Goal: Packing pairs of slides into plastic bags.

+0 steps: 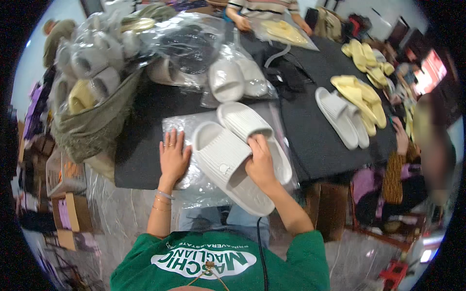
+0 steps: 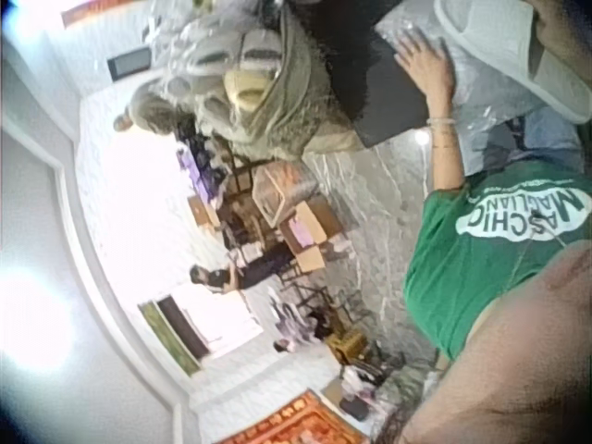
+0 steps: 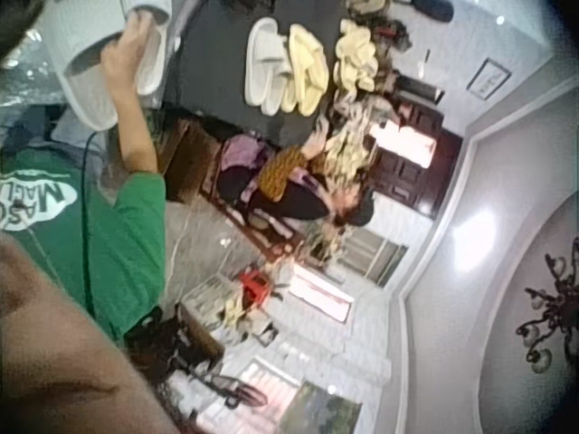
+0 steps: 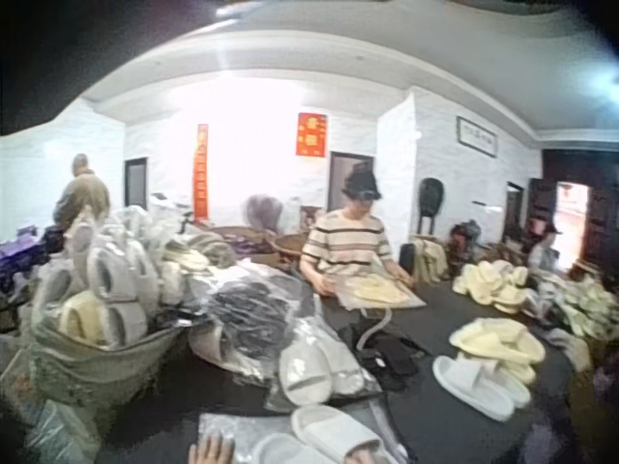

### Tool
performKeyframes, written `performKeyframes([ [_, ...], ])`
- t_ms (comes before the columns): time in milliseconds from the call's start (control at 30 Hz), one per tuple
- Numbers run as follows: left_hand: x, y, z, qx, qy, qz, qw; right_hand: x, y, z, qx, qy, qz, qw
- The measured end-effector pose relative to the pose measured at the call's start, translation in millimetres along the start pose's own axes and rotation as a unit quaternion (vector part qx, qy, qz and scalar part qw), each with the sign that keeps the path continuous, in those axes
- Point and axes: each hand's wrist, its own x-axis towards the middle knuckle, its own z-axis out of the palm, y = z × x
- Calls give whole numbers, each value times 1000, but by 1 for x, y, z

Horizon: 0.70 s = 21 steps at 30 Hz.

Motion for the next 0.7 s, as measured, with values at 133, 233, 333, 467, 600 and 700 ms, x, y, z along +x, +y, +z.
performKeyframes([
  [133, -4, -5, 2, 21, -6, -9, 1000, 5, -35, -55, -18, 57, -30, 998],
  [233, -5, -6, 0, 26, -18, -9, 999, 5, -6, -97, -111, 100, -1, 989],
  [333, -3, -2, 5, 36, -24, 1, 999, 13, 71, -137, -152, 107, 85, 979],
  [467, -1, 4, 1, 27, -17, 3, 999, 10, 175, -183, -174, 53, 203, 962],
  [600, -3, 0, 4, 28, -20, -2, 999, -8, 212, -175, -289, 51, 175, 940],
  [700, -4, -4, 2, 25, -14, -8, 1000, -1, 211, -174, -284, 72, 203, 934],
])
